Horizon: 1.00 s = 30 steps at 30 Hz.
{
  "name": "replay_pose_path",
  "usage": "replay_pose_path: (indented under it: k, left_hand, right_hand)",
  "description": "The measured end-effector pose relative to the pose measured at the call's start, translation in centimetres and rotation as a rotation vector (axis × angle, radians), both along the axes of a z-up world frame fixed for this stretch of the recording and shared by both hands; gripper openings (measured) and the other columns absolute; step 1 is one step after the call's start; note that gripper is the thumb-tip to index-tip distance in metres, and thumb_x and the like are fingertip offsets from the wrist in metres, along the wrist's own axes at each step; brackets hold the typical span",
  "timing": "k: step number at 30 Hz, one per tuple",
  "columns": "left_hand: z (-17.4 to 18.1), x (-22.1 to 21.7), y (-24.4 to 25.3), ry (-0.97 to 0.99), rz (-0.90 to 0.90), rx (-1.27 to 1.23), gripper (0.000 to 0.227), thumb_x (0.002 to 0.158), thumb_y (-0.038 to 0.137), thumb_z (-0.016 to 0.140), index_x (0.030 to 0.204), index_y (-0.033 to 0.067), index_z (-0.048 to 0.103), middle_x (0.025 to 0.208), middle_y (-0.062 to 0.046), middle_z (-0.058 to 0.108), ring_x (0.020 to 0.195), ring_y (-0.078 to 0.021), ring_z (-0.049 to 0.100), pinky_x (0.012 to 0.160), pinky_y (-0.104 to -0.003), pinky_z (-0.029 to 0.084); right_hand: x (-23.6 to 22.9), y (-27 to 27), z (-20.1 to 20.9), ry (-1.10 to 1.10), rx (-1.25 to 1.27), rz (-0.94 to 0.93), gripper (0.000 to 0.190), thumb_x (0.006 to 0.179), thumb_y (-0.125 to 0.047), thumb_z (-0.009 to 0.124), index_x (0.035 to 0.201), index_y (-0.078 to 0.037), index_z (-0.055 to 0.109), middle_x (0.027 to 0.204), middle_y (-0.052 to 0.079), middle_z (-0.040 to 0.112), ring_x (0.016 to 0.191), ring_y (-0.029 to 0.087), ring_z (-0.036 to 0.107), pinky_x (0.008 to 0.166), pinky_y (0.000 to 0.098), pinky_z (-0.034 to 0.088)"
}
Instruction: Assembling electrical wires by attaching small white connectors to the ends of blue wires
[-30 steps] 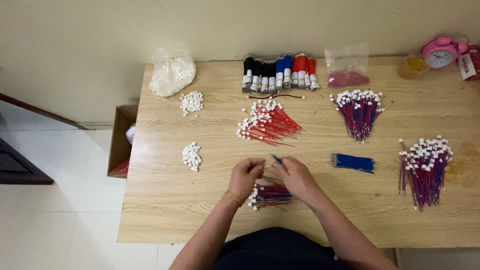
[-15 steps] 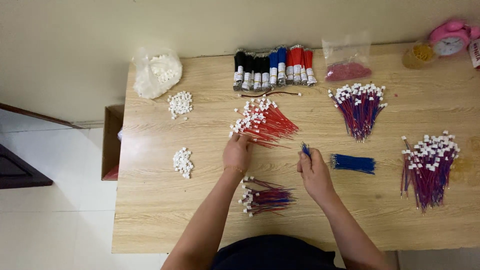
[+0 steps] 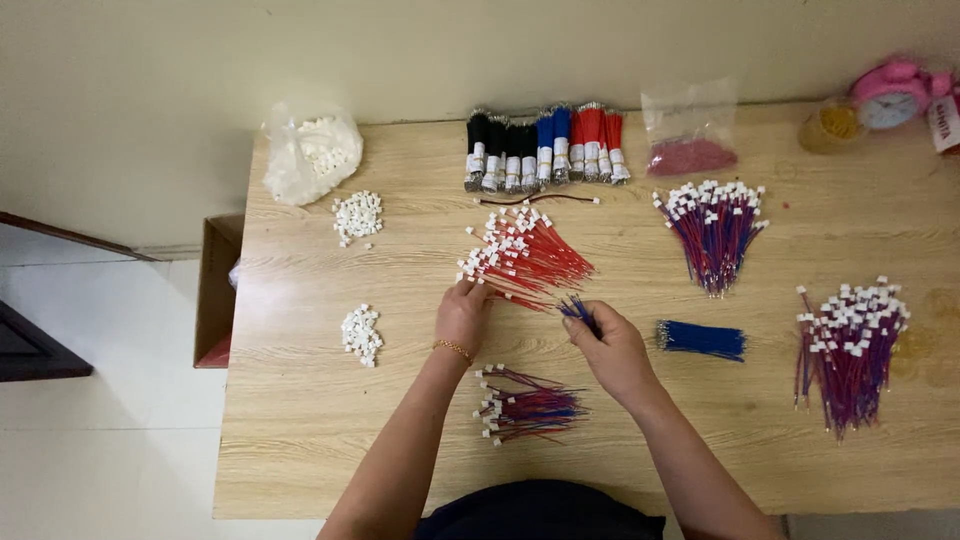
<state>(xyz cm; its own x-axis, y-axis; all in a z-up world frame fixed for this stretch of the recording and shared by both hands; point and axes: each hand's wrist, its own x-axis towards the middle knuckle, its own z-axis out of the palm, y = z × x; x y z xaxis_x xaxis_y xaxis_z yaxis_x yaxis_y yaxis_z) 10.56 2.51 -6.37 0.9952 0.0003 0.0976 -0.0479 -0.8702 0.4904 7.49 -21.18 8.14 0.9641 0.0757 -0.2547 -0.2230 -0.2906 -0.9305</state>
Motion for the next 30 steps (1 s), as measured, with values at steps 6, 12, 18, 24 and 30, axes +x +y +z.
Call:
replay_pose_path:
  k: [6,12,18,24,30]
  left_hand:
    - [6.7,-1.6,-0.6,-0.049,0.127,-0.297,0.011,0.082,0.017,0.071,0.089,0.0253,0.070,0.094,0.000,0.058,0.088,-0.0267,0.068,0.072,-0.035,0.057]
    - [17.1,-5.3,-1.9,-0.050,0.011,-0.775,0.017,0.078,0.006,0.075,0.091,0.0171,0.077,0.085,-0.008,0.063,0.082,-0.0251,0.067,0.075,-0.034,0.056]
    - [18.1,-7.4,-3.4,0.109,0.043,-1.291,0.017,0.078,0.004,0.079,0.095,0.0020,0.075,0.086,-0.010,0.059,0.072,-0.0178,0.067,0.065,-0.029,0.062]
    - [16.3,-8.3,-4.1,0.298,0.094,-1.512,0.021,0.079,0.007,0.080,0.097,-0.0011,0.072,0.083,-0.010,0.069,0.075,-0.0141,0.067,0.068,-0.024,0.060]
    - [18.6,-9.2,-4.3,0.272,0.106,-1.541,0.016,0.084,0.007,0.075,0.096,-0.0035,0.070,0.078,-0.013,0.068,0.071,-0.0144,0.066,0.066,-0.024,0.060]
  right_hand:
    - [-0.5,2.2,7.3,-0.031,0.021,0.019,0.010,0.086,-0.013,0.072,0.094,-0.007,0.072,0.068,0.005,0.063,0.066,0.011,0.053,0.060,0.0245,0.047]
    - [-1.7,3.0,8.3,-0.115,-0.081,0.092,0.012,0.087,-0.014,0.070,0.094,-0.005,0.073,0.076,0.012,0.069,0.075,0.015,0.058,0.072,0.0318,0.051]
    - [-3.7,3.7,11.4,-0.155,-0.196,0.113,0.013,0.085,-0.016,0.071,0.096,-0.011,0.076,0.082,0.010,0.074,0.081,0.014,0.067,0.075,0.0313,0.054]
    - [-4.4,3.3,11.0,-0.122,-0.044,0.133,0.012,0.087,-0.013,0.069,0.096,-0.007,0.074,0.078,0.009,0.070,0.076,0.013,0.058,0.072,0.0306,0.053]
    - [-5.6,3.8,12.9,-0.113,-0.014,0.140,0.012,0.086,-0.011,0.070,0.095,-0.005,0.074,0.076,0.007,0.070,0.075,0.011,0.056,0.068,0.0272,0.051]
